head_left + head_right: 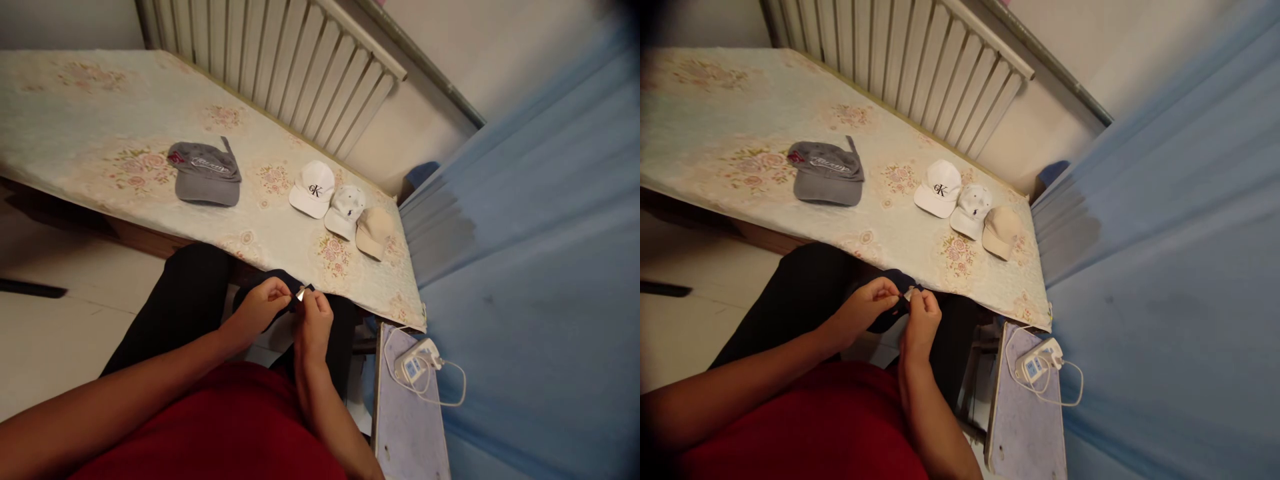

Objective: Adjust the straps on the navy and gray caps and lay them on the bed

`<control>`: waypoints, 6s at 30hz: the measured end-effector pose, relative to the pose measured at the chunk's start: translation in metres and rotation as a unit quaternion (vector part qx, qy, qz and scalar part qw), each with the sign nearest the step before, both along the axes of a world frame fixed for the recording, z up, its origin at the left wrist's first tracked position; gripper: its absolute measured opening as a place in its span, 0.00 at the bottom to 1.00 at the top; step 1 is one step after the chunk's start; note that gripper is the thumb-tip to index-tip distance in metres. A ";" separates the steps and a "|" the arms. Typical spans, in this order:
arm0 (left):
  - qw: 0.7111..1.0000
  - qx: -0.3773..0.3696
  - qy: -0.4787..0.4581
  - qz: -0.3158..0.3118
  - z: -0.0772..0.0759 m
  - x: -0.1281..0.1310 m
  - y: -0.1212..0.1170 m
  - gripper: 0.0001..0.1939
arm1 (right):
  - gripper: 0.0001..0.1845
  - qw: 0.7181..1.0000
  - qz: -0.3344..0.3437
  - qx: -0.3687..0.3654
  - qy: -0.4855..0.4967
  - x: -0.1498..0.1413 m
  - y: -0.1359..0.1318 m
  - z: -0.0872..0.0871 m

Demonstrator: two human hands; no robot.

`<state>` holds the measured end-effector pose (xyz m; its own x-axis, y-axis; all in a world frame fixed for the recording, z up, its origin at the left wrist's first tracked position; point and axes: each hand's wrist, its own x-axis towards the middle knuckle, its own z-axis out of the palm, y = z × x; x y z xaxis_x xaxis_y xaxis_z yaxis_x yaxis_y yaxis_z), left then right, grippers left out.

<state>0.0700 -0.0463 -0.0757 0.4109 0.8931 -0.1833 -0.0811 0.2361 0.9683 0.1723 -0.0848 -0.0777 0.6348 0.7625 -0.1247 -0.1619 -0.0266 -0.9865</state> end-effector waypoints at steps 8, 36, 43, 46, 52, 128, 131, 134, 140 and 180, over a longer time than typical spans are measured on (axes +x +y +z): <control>0.978 0.163 0.094 -0.091 0.001 -0.019 0.006 0.07 | 0.13 0.988 -0.018 0.089 0.125 0.009 0.007 0.021; 0.872 -0.031 -0.488 -0.030 0.064 -0.005 0.054 0.24 | 0.12 0.943 0.034 0.241 0.228 0.007 0.052 0.109; 0.861 -0.136 -0.488 0.051 0.121 -0.002 0.097 0.21 | 0.14 0.943 0.053 0.230 0.235 0.007 0.078 0.108; 0.869 -0.141 -0.474 0.037 0.122 0.003 0.119 0.20 | 0.13 0.955 0.053 0.212 0.200 0.015 0.088 0.107; 0.881 -0.147 -0.449 -0.016 0.114 0.010 0.155 0.18 | 0.09 0.986 0.069 0.120 0.098 0.034 0.101 0.101; 0.972 0.197 -0.130 0.008 0.060 0.007 0.139 0.10 | 0.09 0.984 0.082 0.128 0.094 0.014 0.104 0.099; 0.971 0.191 -0.141 0.019 0.059 0.007 0.139 0.10 | 0.12 0.984 0.079 0.127 0.096 0.013 0.102 0.097; 0.970 0.177 -0.165 0.034 0.058 0.006 0.138 0.11 | 0.17 0.980 0.088 0.118 0.136 0.010 0.098 0.088; 0.974 0.124 -0.188 0.013 0.057 0.007 0.126 0.13 | 0.17 0.908 0.140 0.117 0.378 0.003 0.106 0.073; 0.787 -0.204 -0.579 0.065 0.084 -0.006 0.134 0.23 | 0.16 0.845 0.161 0.290 0.419 0.005 0.110 0.082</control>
<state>0.0641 0.0879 0.0082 0.4238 0.9051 -0.0350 -0.9021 0.4253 0.0727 0.1775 0.0256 0.0043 0.2570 0.9660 0.0271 -0.8866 0.2468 -0.3912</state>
